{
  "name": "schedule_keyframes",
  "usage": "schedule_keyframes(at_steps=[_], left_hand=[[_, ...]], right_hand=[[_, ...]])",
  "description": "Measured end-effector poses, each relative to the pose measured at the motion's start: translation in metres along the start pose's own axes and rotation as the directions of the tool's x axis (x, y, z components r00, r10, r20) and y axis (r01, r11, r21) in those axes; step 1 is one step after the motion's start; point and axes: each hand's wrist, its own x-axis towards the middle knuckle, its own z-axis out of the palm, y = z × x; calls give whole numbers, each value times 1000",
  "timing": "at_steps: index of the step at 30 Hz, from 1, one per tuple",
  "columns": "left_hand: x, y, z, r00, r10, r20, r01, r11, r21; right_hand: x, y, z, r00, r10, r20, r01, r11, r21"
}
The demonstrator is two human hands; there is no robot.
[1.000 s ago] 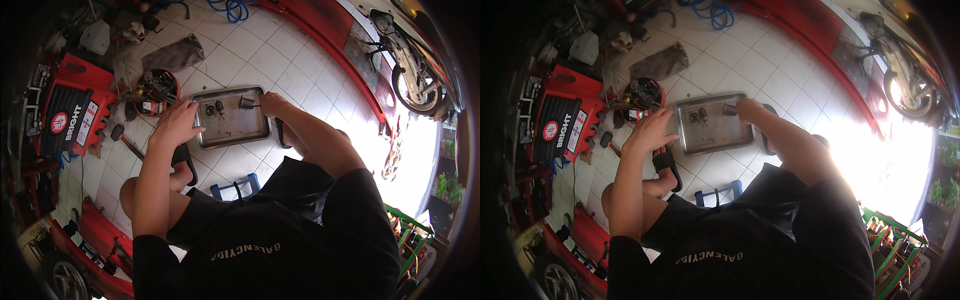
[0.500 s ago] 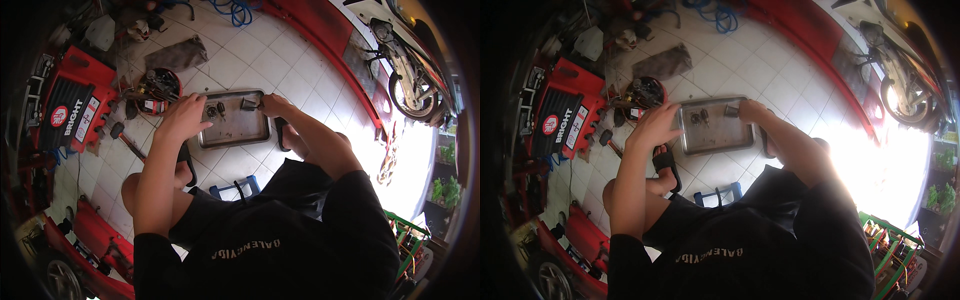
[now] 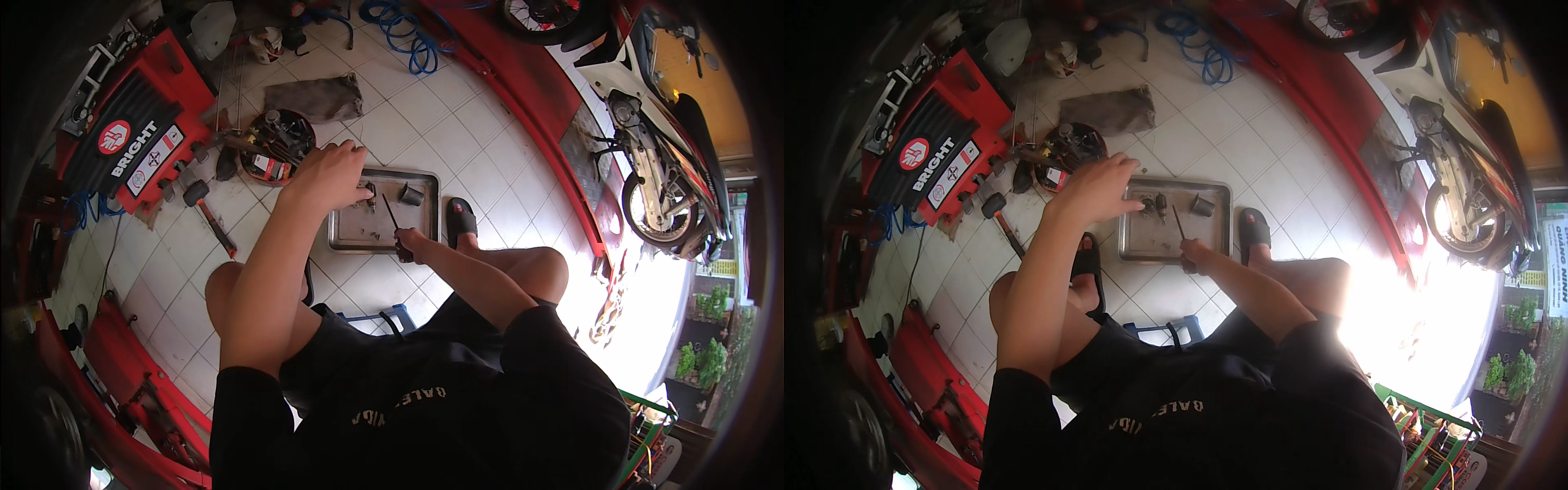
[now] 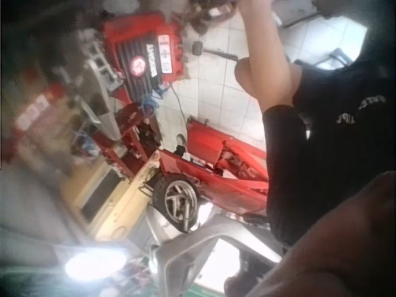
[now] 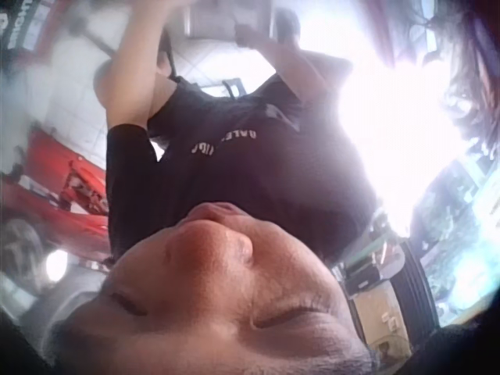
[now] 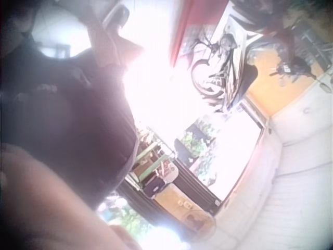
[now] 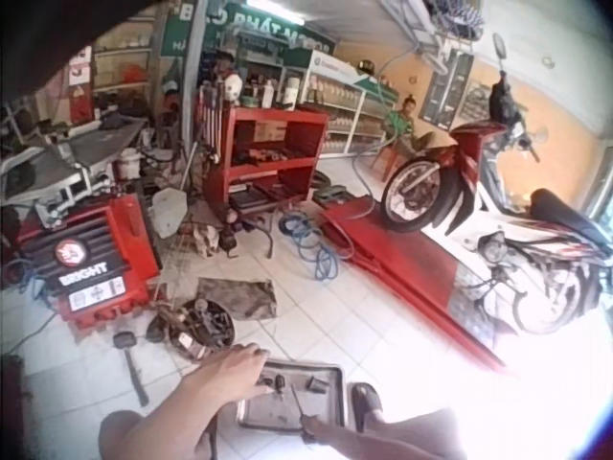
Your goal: The person sits on a low stool in a workshop and uses a screwdriver to disassemble a cylindrical mechanical part. They remove small components and place them into a metal tray on the floor, then inspect the disassembled parts.
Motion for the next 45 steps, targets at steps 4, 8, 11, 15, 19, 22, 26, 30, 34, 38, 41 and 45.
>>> schedule_keyframes(at_steps=[4,8,11,15,19,22,26,30,34,38,41,45], left_hand=[[-10,-10,-3,1000,-16,3,16,1000,-11],[-27,-22,-5,991,-121,61,120,993,12],[-24,-21,-9,982,-160,102,157,987,34],[-9,-8,-13,999,53,5,-53,996,-70],[-24,-24,-12,989,-132,72,133,991,-4],[-21,-22,-10,995,-88,47,90,995,-39],[-16,-18,-10,996,-79,49,80,997,-23],[-8,-11,-8,998,-53,39,53,999,-5],[-2,-9,-3,1000,-19,25,19,1000,0],[1,-9,2,999,-6,33,6,1000,2],[4,-6,1,999,1,42,-1,1000,7],[8,-4,1,999,10,35,-10,1000,4]], right_hand=[[49,26,40,993,-22,-117,56,954,295],[94,46,86,999,-21,-30,32,904,427],[189,84,92,989,-144,23,124,917,379],[324,73,-71,796,-595,-112,605,789,109],[231,55,57,931,-356,84,329,915,233],[172,31,44,960,-275,47,213,834,509],[91,10,64,968,-194,-159,251,756,605],[54,15,60,972,-226,-64,207,696,688],[48,15,54,968,-248,-23,193,686,702],[46,5,57,977,-212,-21,172,725,667],[61,-2,55,983,-184,-11,138,698,702],[84,-6,53,991,-130,6,85,676,732]])
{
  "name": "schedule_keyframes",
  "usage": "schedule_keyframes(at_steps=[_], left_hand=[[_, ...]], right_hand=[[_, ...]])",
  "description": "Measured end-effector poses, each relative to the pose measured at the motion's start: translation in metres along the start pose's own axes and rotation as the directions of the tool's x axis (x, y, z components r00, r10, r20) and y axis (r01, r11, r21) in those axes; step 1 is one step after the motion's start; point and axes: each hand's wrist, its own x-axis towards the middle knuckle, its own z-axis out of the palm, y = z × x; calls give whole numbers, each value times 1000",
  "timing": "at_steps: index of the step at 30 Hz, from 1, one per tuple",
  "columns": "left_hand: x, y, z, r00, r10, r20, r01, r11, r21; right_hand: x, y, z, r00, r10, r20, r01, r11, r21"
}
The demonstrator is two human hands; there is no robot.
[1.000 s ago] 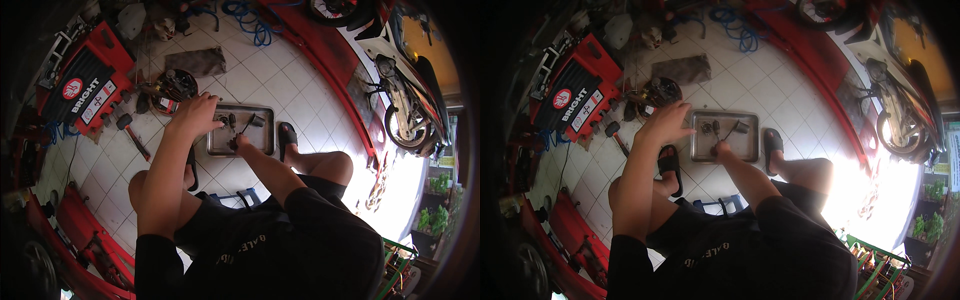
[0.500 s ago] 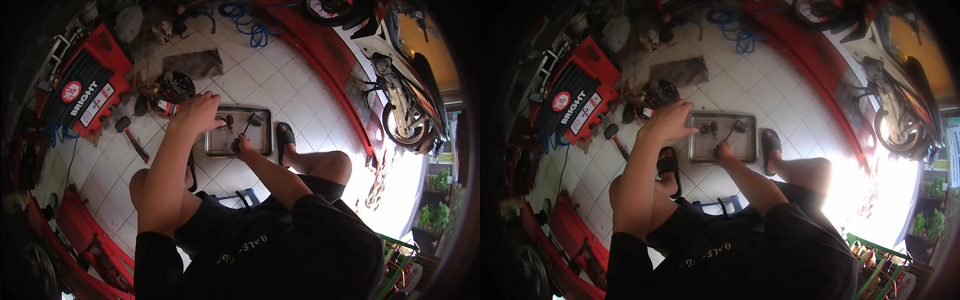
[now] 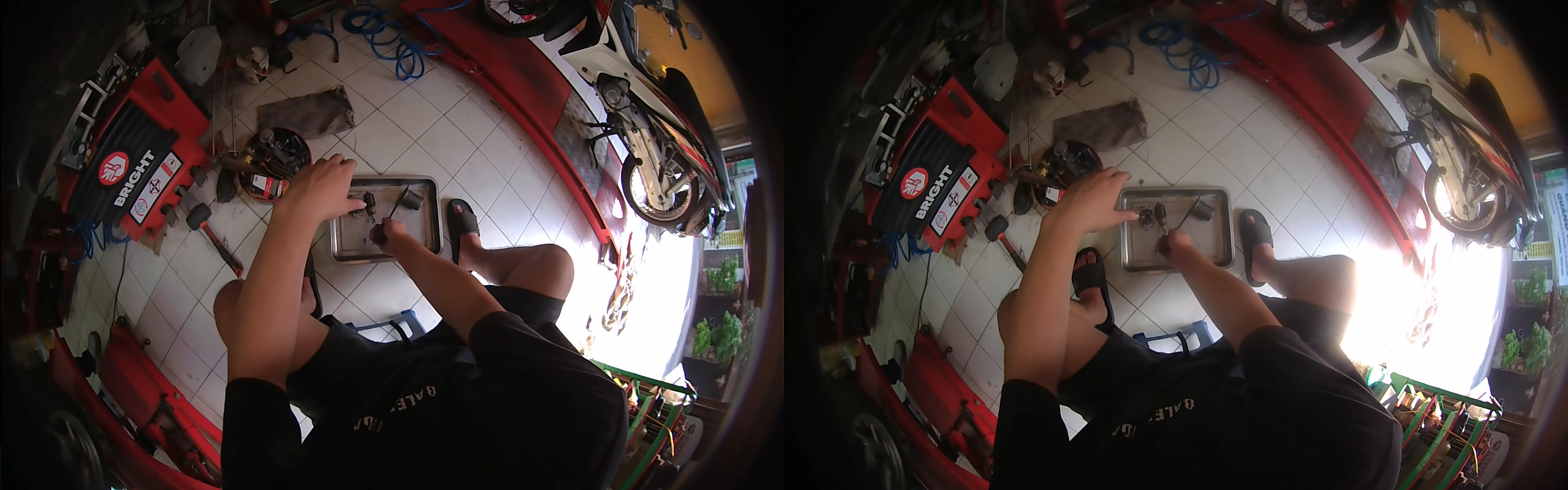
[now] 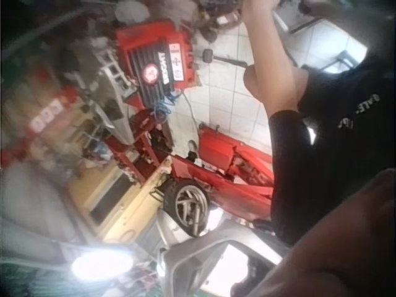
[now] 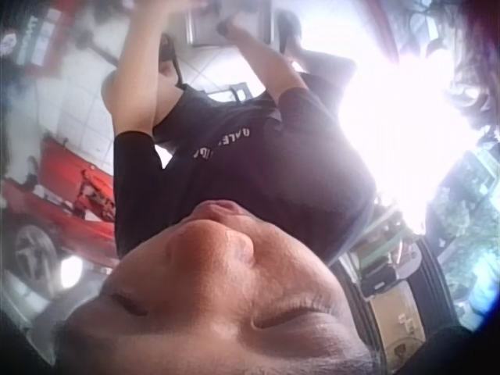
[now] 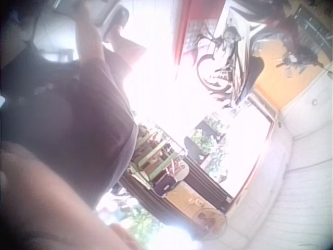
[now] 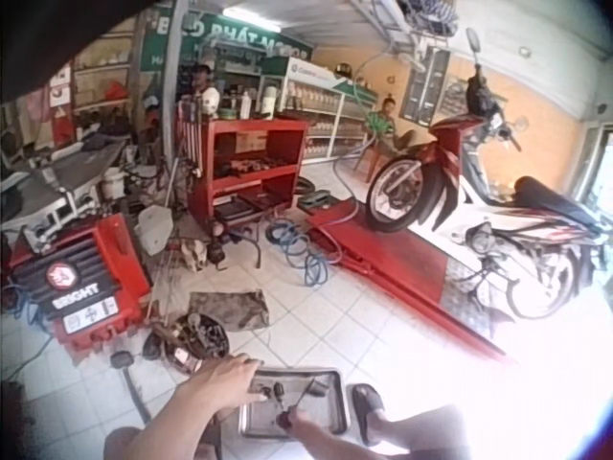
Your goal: The person sits on a low stool in a workshop and uses a screwdriver to disassemble a cylindrical mechanical part. They remove small components and place them into a metal tray on the floor, then inspect the disassembled parts.
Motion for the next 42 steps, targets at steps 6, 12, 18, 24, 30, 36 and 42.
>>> schedule_keyframes(at_steps=[6,12,18,24,30,36,42], left_hand=[[1,-6,1,1000,-18,8,18,1000,1],[5,5,-5,1000,-11,18,11,1000,-13],[-3,-2,-12,1000,-22,-10,21,999,-33],[3,-1,-8,1000,19,-21,-20,999,-28],[4,4,-7,1000,4,-1,-4,1000,-15],[3,8,-8,1000,14,-10,-14,1000,-21],[0,12,-9,1000,-3,9,4,1000,-17]], right_hand=[[2,10,27,995,-70,-65,71,998,3],[24,-5,38,927,-358,109,134,44,-990],[8,13,36,946,-294,-134,190,841,-506],[3,32,-3,917,-373,-142,309,889,-339],[-26,7,-24,921,-375,-101,241,756,-609],[-63,-48,-38,879,-458,-136,108,468,-877],[-96,-74,-47,867,-425,-259,-98,365,-926]])
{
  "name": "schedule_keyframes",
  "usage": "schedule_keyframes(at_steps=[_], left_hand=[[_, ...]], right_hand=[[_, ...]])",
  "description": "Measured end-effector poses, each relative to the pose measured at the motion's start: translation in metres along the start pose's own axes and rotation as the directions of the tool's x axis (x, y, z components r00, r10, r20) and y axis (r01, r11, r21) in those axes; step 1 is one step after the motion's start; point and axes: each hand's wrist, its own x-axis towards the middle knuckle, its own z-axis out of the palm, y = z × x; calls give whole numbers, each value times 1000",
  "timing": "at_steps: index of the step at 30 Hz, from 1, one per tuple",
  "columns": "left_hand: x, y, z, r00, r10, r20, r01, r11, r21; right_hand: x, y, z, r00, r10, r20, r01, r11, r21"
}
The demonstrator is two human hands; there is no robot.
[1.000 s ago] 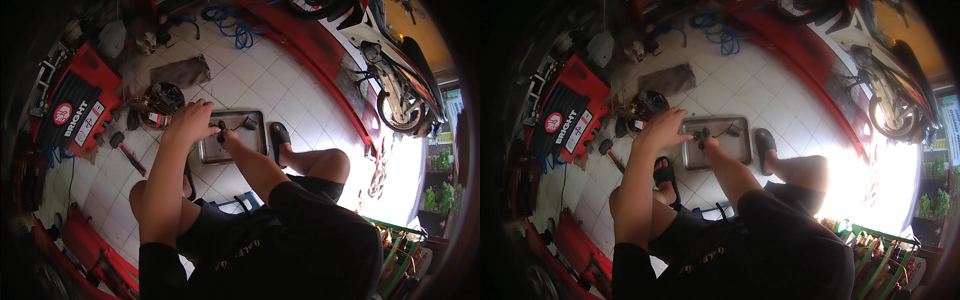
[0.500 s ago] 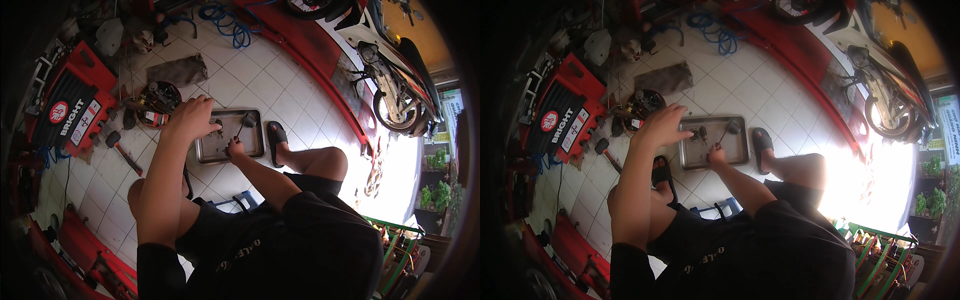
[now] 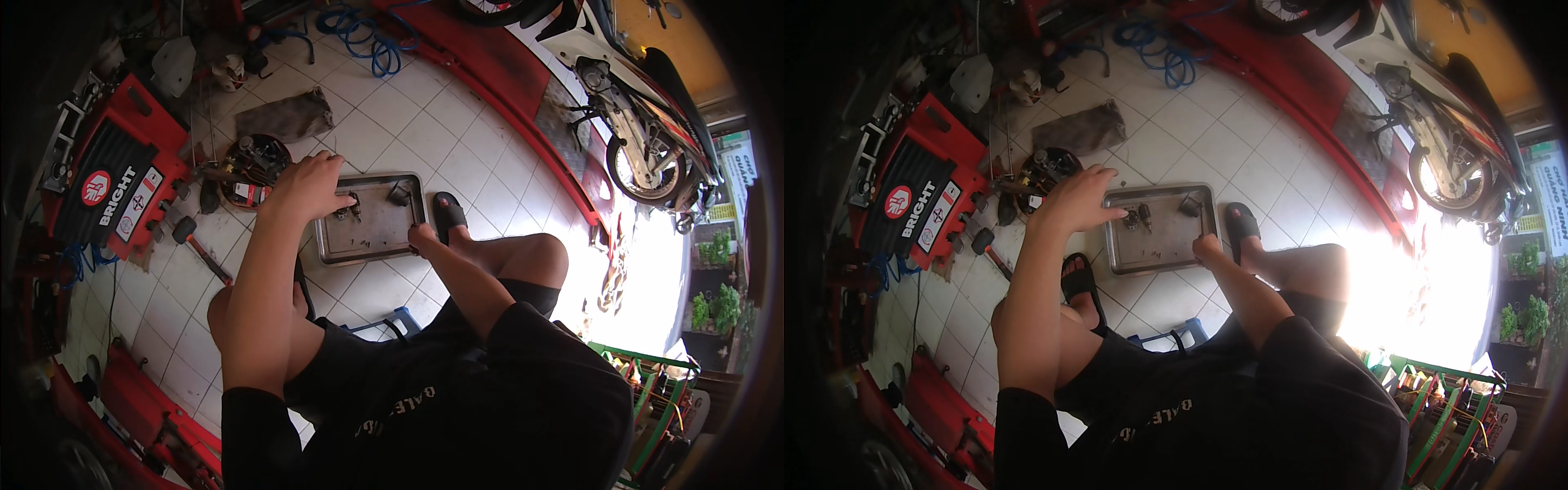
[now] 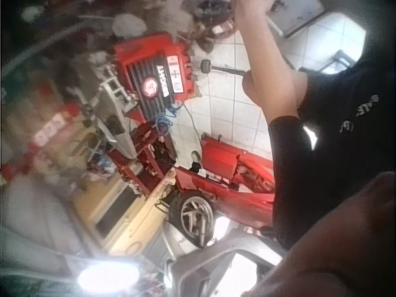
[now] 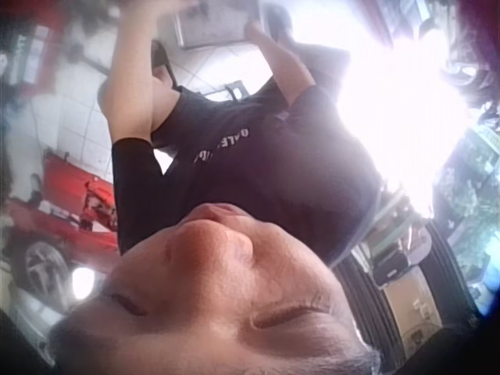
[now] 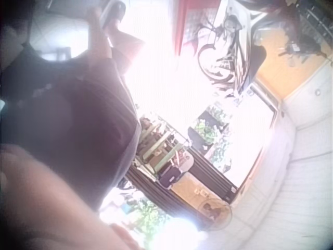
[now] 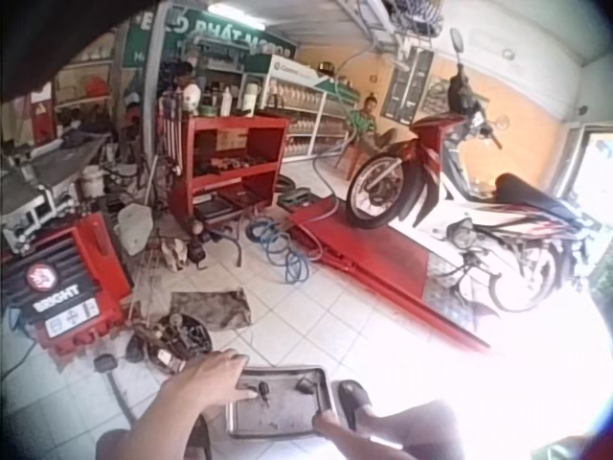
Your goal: The person sits on a low stool in a workshop and uses a screwdriver to disassemble a cylindrical mechanical part. They remove small components and place them into a metal tray on the floor, then inspect the disassembled parts.
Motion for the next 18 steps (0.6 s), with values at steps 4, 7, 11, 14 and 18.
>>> schedule_keyframes(at_steps=[4,7,11,14,18], left_hand=[[5,0,2,1000,25,0,-25,1000,7],[7,-2,6,1000,28,-2,-28,999,22],[4,0,3,1000,6,7,-6,1000,8],[6,-4,4,1000,8,3,-8,1000,14],[10,-3,6,1000,18,-6,-17,1000,21]], right_hand=[[18,23,-10,989,-98,114,113,985,-129],[25,16,-13,943,-176,283,264,913,-312],[9,-1,-9,921,-257,293,371,808,-457],[-1,7,-8,893,-399,211,450,759,-471],[-6,59,12,772,-614,163,618,664,-421]])
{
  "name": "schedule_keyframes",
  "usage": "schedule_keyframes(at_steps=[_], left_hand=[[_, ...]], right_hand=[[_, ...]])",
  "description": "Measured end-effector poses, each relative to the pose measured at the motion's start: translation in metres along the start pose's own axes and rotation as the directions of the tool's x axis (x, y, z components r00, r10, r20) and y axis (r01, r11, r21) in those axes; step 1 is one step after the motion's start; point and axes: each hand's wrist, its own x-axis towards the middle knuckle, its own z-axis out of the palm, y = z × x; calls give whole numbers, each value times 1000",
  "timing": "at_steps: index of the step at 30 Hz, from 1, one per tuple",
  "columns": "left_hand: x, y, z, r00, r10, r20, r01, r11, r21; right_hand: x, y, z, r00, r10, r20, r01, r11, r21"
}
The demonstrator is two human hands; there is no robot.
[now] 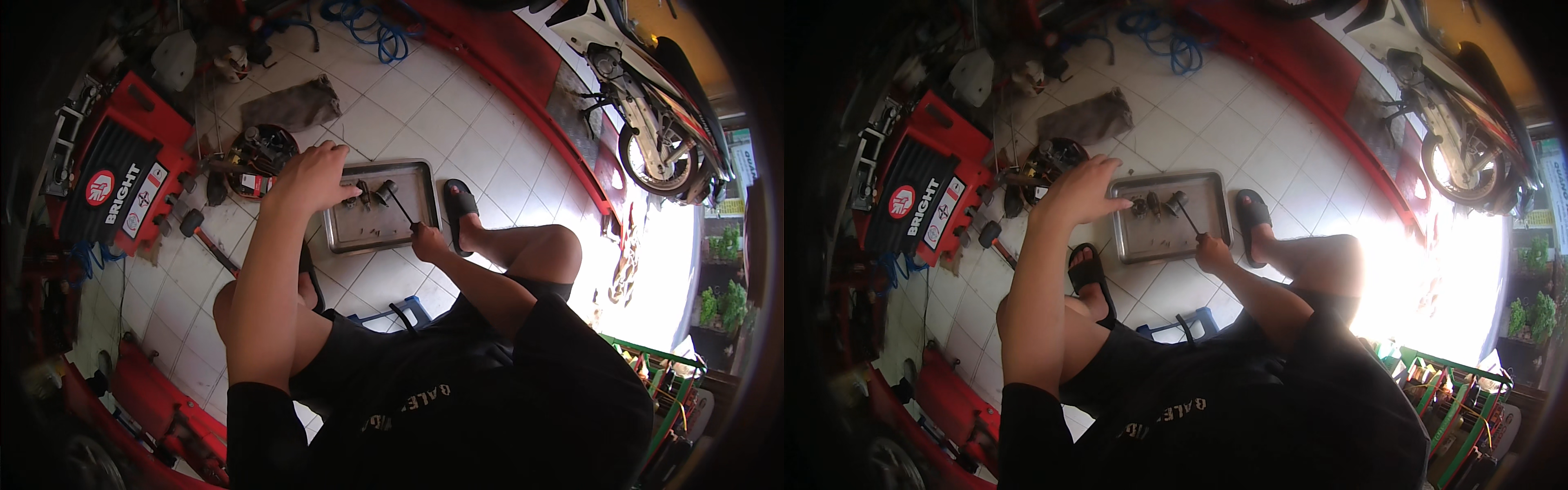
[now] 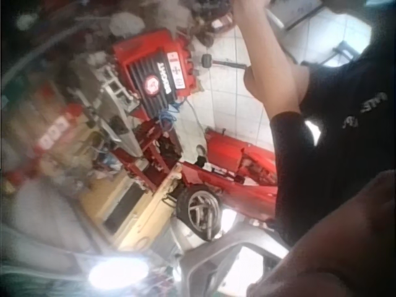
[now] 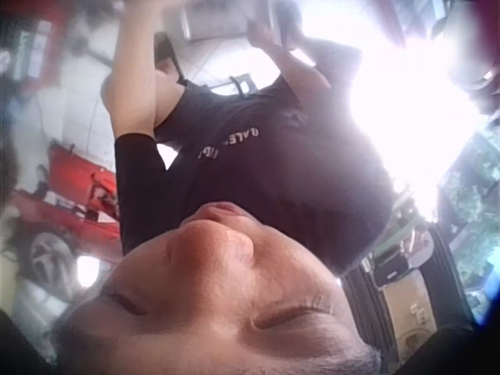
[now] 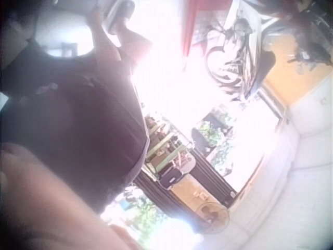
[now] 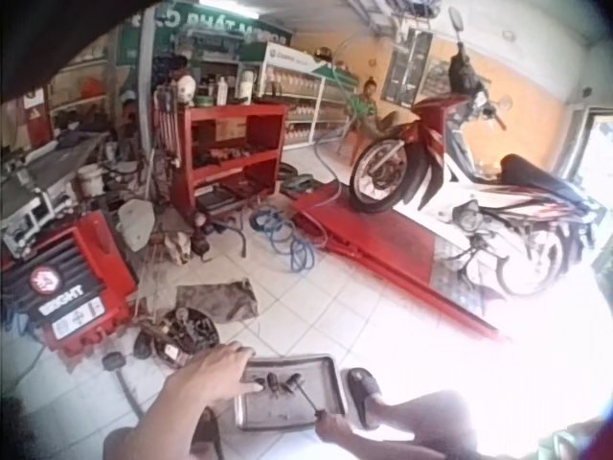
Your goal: The person sits on a low stool in a workshop and uses a screwdriver to disassemble a cylindrical mechanical part. They remove small components and place them into a metal tray on the floor, then inspect the disassembled parts.
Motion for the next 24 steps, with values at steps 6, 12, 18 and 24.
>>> schedule_keyframes(at_steps=[6,12,18,24], left_hand=[[-1,4,-3,1000,0,11,0,1000,-17],[-5,11,-6,998,-22,57,22,1000,4],[-7,4,-4,1000,6,21,-6,1000,6],[-11,4,-6,1000,3,13,-3,1000,-19]], right_hand=[[-55,-42,54,995,100,25,-103,983,150],[-32,-87,75,906,411,105,-413,800,435],[-12,-64,111,909,388,-153,-289,850,441],[-12,-36,90,959,204,-199,-128,933,337]])
